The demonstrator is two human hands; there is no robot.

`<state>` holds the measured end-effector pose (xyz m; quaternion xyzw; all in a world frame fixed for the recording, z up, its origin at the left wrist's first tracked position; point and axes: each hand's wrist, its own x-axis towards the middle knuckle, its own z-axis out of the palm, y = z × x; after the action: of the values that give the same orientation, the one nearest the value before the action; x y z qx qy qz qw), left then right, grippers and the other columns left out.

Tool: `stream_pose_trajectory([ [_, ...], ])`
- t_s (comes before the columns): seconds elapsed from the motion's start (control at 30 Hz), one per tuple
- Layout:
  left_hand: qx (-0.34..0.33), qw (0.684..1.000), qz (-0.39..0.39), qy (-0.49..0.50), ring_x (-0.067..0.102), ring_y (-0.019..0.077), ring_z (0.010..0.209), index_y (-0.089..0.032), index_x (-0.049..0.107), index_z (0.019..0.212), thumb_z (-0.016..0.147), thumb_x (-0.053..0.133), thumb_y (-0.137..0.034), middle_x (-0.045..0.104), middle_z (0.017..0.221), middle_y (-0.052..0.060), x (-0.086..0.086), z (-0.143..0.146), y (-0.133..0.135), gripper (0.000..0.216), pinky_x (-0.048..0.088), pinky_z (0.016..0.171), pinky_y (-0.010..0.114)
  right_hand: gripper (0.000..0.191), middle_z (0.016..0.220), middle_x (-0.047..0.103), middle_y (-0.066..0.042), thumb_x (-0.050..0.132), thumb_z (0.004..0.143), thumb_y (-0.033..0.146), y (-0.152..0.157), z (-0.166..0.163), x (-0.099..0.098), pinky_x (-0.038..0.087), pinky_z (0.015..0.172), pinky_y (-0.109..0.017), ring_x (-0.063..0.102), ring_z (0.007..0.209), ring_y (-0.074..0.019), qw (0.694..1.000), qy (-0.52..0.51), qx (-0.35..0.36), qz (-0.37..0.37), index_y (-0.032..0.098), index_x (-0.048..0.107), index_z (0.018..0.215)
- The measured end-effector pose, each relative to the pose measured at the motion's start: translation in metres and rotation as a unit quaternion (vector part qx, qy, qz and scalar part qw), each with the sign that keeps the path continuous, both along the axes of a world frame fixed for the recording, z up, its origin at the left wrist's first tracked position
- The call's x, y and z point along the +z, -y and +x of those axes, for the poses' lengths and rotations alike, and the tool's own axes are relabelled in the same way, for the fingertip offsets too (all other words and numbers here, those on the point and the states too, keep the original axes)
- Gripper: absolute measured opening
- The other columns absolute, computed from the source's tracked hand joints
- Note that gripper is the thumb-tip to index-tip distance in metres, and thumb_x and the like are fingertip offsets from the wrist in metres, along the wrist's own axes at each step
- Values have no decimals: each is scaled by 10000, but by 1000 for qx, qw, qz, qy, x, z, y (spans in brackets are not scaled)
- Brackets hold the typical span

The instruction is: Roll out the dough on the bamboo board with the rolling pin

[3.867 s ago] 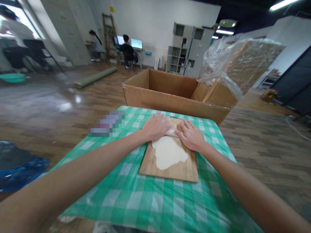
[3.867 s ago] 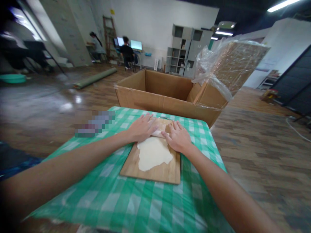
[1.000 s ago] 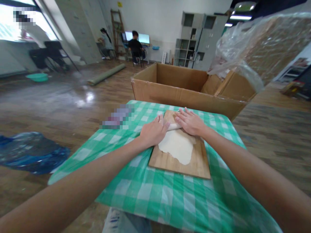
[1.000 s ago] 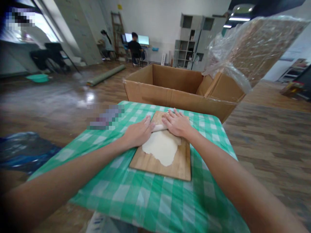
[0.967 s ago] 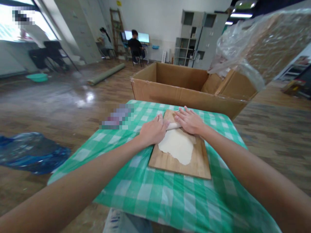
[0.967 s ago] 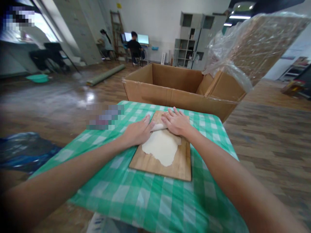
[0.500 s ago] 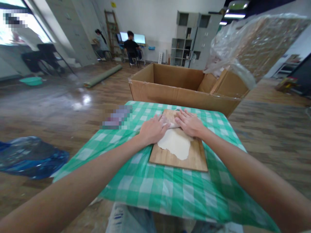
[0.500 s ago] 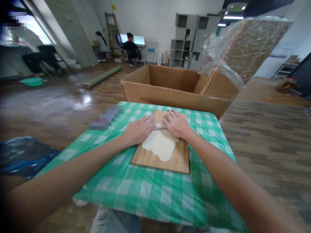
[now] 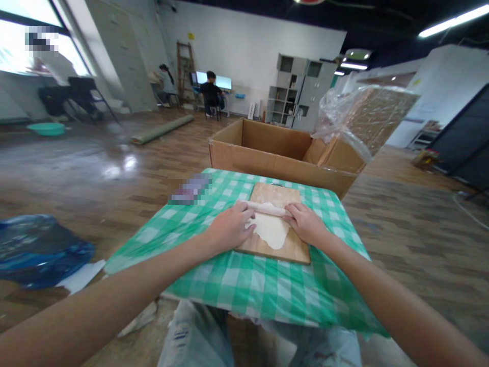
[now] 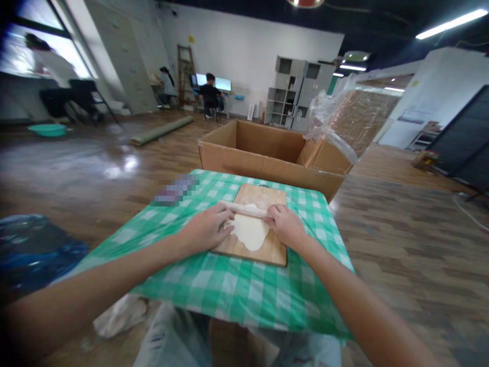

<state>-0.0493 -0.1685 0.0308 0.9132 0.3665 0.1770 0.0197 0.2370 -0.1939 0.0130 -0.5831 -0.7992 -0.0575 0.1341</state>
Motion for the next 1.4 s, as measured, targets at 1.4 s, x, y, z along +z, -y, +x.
stream_pose_trajectory([
  [1.4, -26, 993, 43, -107, 396, 302, 1540, -126, 528, 1504, 1109, 157, -453, 497, 1601, 176, -33, 69, -120, 633, 275, 1253, 475, 627, 1585, 513, -196, 185, 1115, 416, -35, 12, -12, 199, 1289, -582, 249, 1595, -308, 998, 44, -34, 0, 65, 569, 1465],
])
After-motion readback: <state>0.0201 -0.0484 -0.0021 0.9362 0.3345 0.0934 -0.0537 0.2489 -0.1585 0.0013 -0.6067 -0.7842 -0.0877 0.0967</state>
